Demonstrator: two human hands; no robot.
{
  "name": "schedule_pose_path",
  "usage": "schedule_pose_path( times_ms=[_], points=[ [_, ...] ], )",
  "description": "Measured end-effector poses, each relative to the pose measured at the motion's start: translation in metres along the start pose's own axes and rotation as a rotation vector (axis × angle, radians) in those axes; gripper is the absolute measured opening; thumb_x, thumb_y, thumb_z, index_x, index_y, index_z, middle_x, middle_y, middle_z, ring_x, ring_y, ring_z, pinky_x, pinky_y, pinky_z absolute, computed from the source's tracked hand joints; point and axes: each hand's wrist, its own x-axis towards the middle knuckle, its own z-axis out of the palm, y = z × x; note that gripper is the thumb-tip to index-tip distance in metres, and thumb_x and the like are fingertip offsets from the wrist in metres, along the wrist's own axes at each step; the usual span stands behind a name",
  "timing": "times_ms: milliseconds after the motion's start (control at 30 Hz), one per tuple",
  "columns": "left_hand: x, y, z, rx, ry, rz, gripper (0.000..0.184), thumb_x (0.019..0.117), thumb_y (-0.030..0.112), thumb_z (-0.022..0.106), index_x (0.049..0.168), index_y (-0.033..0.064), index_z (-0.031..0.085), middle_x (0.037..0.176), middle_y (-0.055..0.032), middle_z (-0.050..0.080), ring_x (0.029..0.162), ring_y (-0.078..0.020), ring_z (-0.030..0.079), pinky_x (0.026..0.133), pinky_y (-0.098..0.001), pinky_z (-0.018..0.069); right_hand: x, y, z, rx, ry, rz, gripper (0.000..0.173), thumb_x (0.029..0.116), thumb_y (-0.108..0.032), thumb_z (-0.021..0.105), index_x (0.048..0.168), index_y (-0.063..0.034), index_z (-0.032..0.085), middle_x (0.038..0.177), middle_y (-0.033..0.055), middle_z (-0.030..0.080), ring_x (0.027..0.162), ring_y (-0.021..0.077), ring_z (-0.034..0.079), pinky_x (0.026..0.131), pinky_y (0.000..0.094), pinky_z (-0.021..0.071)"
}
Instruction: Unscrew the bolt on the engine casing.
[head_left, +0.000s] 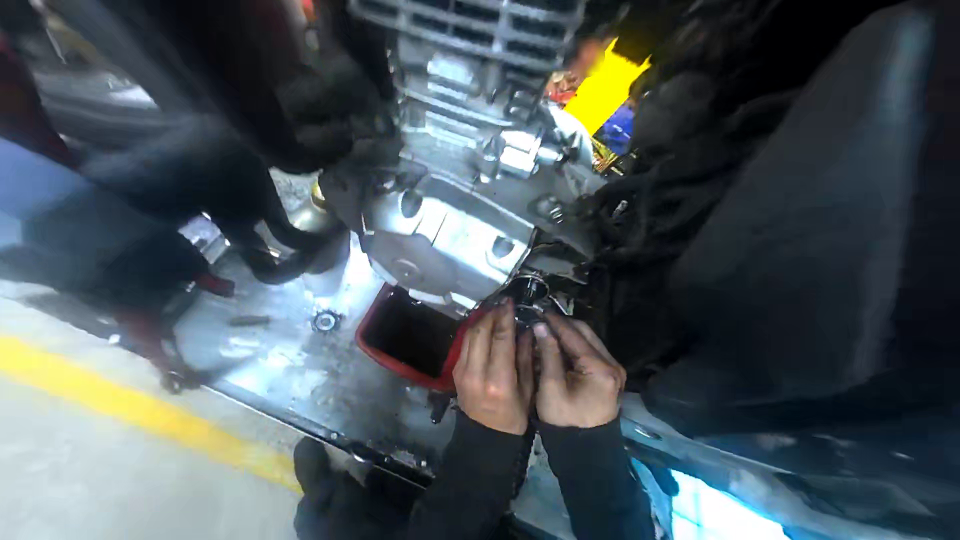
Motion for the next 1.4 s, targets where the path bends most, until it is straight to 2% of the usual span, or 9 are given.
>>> schedule_pose_path(
  times_ms=[67,167,333,567,733,800,900,1167,1400],
  points=[
    [0.006,-0.001,0.003,0.021,0.031,0.014,0.041,0.0869,0.014,0.080,0.123,-0.0034,0.071,0.115,-0.0164,0.073,0.101,-0.0212,0.073,0.089,-0.0322,0.0610,0.000,-0.001,0.004,0.016,0.012,0.014,0.026,0.0982,-0.015,0.065,0.118,-0.0012,0.074,0.107,0.0106,0.074,0.092,0.0085,0.070,0.083,0.0233,0.0587],
    [0.010,-0.004,0.008,0.014,0.028,0.031,0.040,0.0887,0.014,0.078,0.123,-0.0048,0.070,0.114,-0.0179,0.073,0.099,-0.0208,0.073,0.088,-0.0313,0.0609,0.002,0.002,0.006,0.012,0.029,0.014,0.027,0.0970,-0.016,0.068,0.119,-0.0029,0.074,0.104,0.0080,0.074,0.090,0.0066,0.071,0.079,0.0226,0.0597],
    [0.020,-0.001,0.011,0.044,-0.027,0.019,0.034,0.0967,0.012,0.064,0.128,-0.0008,0.069,0.121,-0.0168,0.072,0.106,-0.0250,0.073,0.087,-0.0356,0.0610,0.000,-0.007,0.000,0.000,-0.107,0.095,0.046,0.0989,-0.022,0.064,0.140,-0.0024,0.060,0.123,0.0116,0.070,0.092,0.0090,0.072,0.077,0.0251,0.0621],
    [0.025,0.001,0.014,0.090,-0.044,-0.004,0.033,0.0991,0.014,0.064,0.129,0.0027,0.070,0.123,-0.0157,0.071,0.103,-0.0231,0.073,0.079,-0.0343,0.0622,0.006,-0.008,-0.010,-0.123,-0.195,0.061,0.043,0.1008,-0.028,0.059,0.139,-0.0084,0.064,0.128,0.0094,0.066,0.099,0.0106,0.069,0.079,0.0308,0.0600],
    [0.024,0.002,0.018,0.155,-0.024,-0.002,0.034,0.0981,0.016,0.068,0.130,0.0067,0.070,0.122,-0.0148,0.071,0.085,-0.0228,0.074,0.059,-0.0342,0.0601,0.010,-0.013,-0.019,-0.219,-0.251,0.037,0.048,0.1036,-0.029,0.053,0.150,-0.0152,0.054,0.119,0.0078,0.064,0.084,0.0097,0.066,0.066,0.0295,0.0579],
    [0.023,-0.001,0.019,0.159,-0.033,-0.008,0.032,0.0981,0.015,0.067,0.129,0.0077,0.071,0.123,-0.0136,0.071,0.084,-0.0222,0.074,0.059,-0.0340,0.0602,0.012,-0.011,-0.020,-0.227,-0.262,0.028,0.047,0.1031,-0.031,0.053,0.149,-0.0178,0.056,0.111,0.0052,0.065,0.080,0.0105,0.063,0.064,0.0319,0.0554],
    [0.024,-0.002,0.019,0.149,-0.037,-0.024,0.032,0.0976,0.015,0.067,0.128,0.0068,0.072,0.121,-0.0133,0.072,0.083,-0.0218,0.075,0.059,-0.0339,0.0601,0.010,-0.015,-0.018,-0.275,-0.307,0.055,0.048,0.1043,-0.031,0.051,0.151,-0.0208,0.053,0.109,0.0058,0.064,0.075,0.0099,0.062,0.060,0.0309,0.0537],
    [0.025,-0.002,0.019,0.192,-0.032,-0.030,0.032,0.0971,0.020,0.068,0.128,0.0147,0.074,0.106,-0.0085,0.074,0.062,-0.0197,0.067,0.045,-0.0339,0.0504,0.015,-0.007,-0.017,-0.267,-0.298,0.001,0.051,0.1020,-0.028,0.053,0.152,-0.0204,0.052,0.107,0.0045,0.065,0.076,0.0098,0.061,0.063,0.0311,0.0535],
    [0.024,-0.003,0.019,0.162,-0.039,-0.034,0.033,0.0961,0.016,0.067,0.128,0.0127,0.073,0.098,-0.0081,0.073,0.061,-0.0198,0.067,0.045,-0.0338,0.0506,0.016,-0.008,-0.015,-0.289,-0.337,0.003,0.052,0.1033,-0.026,0.051,0.155,-0.0181,0.048,0.112,0.0077,0.070,0.077,0.0118,0.065,0.066,0.0349,0.0562]
  ],
)
